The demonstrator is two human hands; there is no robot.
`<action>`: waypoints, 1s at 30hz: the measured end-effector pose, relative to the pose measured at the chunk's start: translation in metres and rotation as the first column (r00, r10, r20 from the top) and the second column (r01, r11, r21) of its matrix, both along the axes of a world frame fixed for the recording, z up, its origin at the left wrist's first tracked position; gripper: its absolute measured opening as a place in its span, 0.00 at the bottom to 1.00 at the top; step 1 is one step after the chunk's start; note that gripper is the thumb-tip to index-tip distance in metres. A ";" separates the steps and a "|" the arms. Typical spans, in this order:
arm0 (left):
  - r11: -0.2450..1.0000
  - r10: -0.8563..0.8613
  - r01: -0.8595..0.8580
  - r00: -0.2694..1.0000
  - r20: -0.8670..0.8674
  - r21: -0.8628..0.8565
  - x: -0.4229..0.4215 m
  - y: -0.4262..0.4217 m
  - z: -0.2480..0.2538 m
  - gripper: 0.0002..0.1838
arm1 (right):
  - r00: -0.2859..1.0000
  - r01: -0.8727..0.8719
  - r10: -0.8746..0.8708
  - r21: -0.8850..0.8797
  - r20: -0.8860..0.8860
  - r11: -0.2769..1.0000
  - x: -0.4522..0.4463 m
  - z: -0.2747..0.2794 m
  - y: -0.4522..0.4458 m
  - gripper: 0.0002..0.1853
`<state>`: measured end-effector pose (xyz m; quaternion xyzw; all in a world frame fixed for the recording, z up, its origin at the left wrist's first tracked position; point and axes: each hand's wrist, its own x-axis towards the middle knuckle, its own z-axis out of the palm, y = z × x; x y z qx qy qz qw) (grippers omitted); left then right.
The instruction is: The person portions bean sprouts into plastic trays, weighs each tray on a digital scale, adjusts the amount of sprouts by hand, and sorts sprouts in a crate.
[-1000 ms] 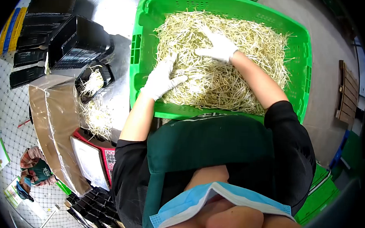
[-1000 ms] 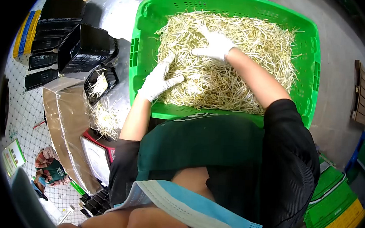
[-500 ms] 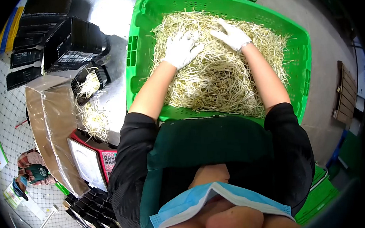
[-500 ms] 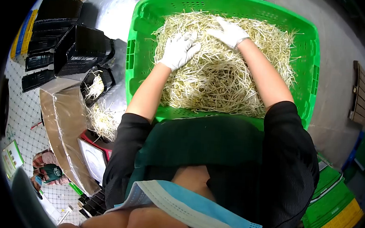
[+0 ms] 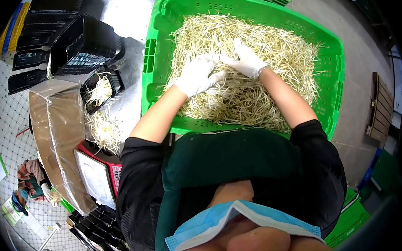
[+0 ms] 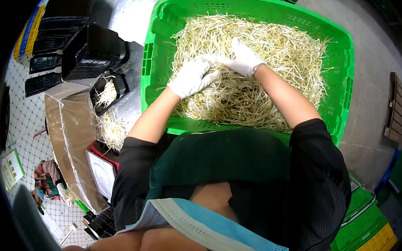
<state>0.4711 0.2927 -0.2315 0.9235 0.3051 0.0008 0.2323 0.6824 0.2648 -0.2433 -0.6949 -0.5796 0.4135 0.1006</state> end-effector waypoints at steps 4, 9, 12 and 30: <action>0.998 -0.019 0.005 0.980 0.196 0.070 -0.007 -0.010 -0.008 0.34 | 0.969 0.061 -0.067 -0.035 -0.236 0.998 0.020 -0.006 0.021 0.59; 0.977 0.193 -0.186 0.980 0.054 -0.105 -0.014 -0.030 0.057 0.37 | 0.982 -0.166 0.158 -0.074 -0.106 0.983 -0.017 0.010 0.012 0.57; 0.843 0.451 -0.315 0.856 0.253 -0.436 -0.053 -0.071 0.063 0.42 | 0.980 -0.191 0.192 -0.032 0.048 0.981 -0.036 0.028 -0.007 0.46; -0.366 0.866 0.023 0.374 -0.332 -0.930 -0.025 -0.081 0.058 0.34 | 0.541 -0.332 0.041 -0.168 -0.840 0.928 0.016 -0.089 0.063 0.34</action>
